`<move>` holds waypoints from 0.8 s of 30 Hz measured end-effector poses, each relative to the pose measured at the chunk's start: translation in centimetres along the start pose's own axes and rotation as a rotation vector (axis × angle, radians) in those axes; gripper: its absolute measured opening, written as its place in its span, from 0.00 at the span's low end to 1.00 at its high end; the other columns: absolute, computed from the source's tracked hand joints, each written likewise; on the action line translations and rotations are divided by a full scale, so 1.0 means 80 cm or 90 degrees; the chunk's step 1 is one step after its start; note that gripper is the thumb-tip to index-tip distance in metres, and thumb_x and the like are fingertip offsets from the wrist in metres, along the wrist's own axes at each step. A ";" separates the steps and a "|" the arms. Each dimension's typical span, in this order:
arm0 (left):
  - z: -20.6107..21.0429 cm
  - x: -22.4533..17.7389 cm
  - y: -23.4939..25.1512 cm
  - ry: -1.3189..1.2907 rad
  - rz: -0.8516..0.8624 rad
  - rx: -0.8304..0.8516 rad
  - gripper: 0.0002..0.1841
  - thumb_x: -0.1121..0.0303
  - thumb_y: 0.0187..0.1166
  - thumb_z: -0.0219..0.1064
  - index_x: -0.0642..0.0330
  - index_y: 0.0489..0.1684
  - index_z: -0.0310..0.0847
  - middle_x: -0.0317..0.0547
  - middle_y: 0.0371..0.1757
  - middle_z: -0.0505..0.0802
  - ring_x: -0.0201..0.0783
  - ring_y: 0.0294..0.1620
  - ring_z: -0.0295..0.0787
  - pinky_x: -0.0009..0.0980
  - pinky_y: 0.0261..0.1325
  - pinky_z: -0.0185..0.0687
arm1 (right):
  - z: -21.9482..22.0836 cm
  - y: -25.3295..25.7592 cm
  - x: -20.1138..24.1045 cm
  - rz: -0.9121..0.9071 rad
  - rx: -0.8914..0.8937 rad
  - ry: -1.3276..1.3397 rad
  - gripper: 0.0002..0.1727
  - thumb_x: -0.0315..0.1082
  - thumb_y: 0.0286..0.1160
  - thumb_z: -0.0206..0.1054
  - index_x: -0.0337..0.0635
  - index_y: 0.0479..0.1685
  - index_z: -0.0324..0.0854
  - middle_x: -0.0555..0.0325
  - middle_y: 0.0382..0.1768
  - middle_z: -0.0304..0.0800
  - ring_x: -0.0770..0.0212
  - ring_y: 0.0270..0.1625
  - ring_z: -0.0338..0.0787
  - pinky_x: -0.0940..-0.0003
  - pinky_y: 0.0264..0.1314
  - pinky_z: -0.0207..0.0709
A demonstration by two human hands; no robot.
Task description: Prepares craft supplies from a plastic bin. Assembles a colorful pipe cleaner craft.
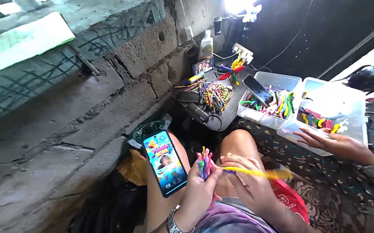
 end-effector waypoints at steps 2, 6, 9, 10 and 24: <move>0.000 -0.007 0.001 0.013 0.049 0.014 0.09 0.82 0.74 0.69 0.61 0.45 0.79 0.34 0.37 0.90 0.22 0.30 0.85 0.18 0.34 0.84 | 0.003 -0.002 -0.010 -0.032 -0.011 0.194 0.17 0.22 0.78 0.54 0.19 0.53 0.85 0.41 0.50 0.94 0.63 0.55 0.90 0.74 0.66 0.75; 0.003 -0.019 0.000 0.023 0.139 0.092 0.12 0.81 0.73 0.71 0.60 0.50 0.80 0.31 0.41 0.92 0.22 0.40 0.89 0.19 0.43 0.87 | 0.026 -0.003 -0.052 -0.034 0.142 0.424 0.14 0.22 0.83 0.49 0.25 0.42 0.81 0.63 0.28 0.87 0.83 0.29 0.81 0.89 0.39 0.74; 0.012 -0.032 -0.006 0.097 0.211 0.225 0.12 0.72 0.77 0.72 0.57 0.53 0.77 0.29 0.43 0.92 0.17 0.44 0.88 0.16 0.48 0.85 | 0.068 -0.006 -0.102 -0.157 0.374 0.690 0.16 0.43 0.94 0.50 0.53 0.51 0.86 0.76 0.39 0.90 0.84 0.37 0.84 0.87 0.40 0.77; 0.017 -0.037 -0.009 0.121 0.230 0.273 0.12 0.73 0.78 0.71 0.59 0.54 0.76 0.32 0.43 0.92 0.18 0.45 0.88 0.16 0.50 0.84 | 0.074 -0.008 -0.106 -0.172 0.442 0.735 0.17 0.48 0.93 0.52 0.57 0.52 0.88 0.76 0.42 0.91 0.84 0.40 0.85 0.86 0.42 0.78; 0.033 -0.042 -0.007 0.430 0.350 0.156 0.11 0.80 0.68 0.64 0.67 0.47 0.83 0.48 0.41 0.90 0.31 0.44 0.88 0.22 0.50 0.85 | 0.018 -0.032 -0.071 -0.433 -0.407 -0.310 0.14 0.44 0.81 0.60 0.52 0.26 0.80 0.63 0.24 0.82 0.63 0.31 0.78 0.67 0.45 0.67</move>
Point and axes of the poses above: each hand's wrist, its own y-axis towards the middle knuckle, its own z-axis out of the palm, x = y × z, the point moved 7 cm from there along y, towards the middle knuckle
